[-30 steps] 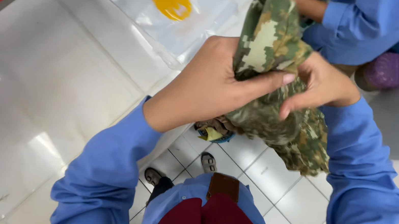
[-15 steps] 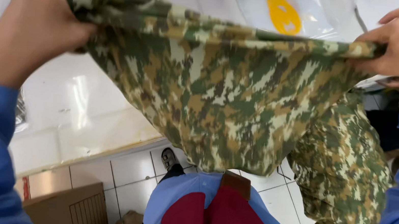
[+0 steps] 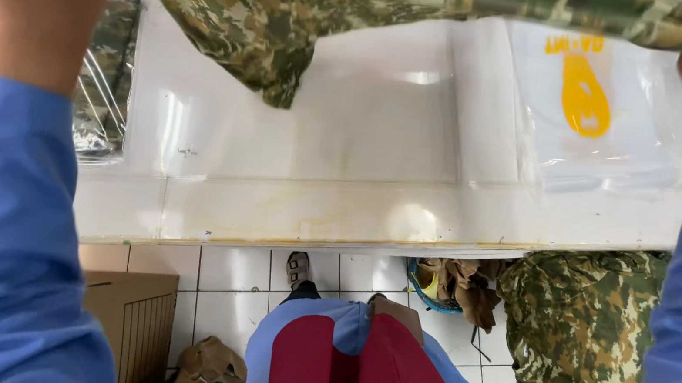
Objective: The person folds camouflage-patterned shirts over a cardboard insert, slides each folded shirt into a plastic bag, and places the bagged items into a cardboard box.
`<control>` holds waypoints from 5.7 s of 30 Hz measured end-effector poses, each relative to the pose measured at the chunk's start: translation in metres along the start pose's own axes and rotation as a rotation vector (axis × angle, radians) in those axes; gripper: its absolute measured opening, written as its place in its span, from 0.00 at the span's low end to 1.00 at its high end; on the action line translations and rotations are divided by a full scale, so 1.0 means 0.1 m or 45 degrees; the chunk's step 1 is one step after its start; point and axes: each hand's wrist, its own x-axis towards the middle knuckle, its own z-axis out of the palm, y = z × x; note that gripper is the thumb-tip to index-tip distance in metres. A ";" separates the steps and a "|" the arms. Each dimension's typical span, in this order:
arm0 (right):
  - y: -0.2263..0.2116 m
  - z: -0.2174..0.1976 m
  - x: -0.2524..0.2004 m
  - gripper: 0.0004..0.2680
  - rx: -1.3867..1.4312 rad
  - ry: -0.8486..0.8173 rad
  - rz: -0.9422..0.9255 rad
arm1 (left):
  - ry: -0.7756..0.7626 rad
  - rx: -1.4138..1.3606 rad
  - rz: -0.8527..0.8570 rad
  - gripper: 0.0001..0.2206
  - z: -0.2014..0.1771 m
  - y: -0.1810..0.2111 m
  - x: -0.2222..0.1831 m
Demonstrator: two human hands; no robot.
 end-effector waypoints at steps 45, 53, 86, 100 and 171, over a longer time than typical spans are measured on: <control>-3.17 0.59 -2.36 0.30 0.525 -1.102 0.682 | -1.153 -0.967 -0.722 0.49 3.95 -0.87 0.69; -3.15 0.66 -2.36 0.30 0.597 -1.184 0.732 | -0.994 -1.497 -0.297 0.21 3.63 -0.68 1.07; -3.34 3.00 0.65 0.24 0.536 -0.765 0.436 | -0.642 -1.065 0.034 0.23 4.22 -1.01 1.29; -3.06 2.60 0.34 0.28 0.711 -0.973 0.255 | 0.192 0.118 0.205 0.13 3.76 -0.91 0.47; -4.89 0.61 3.55 0.15 0.462 0.189 -0.880 | -0.492 -0.374 -0.204 0.32 2.82 -0.10 -4.18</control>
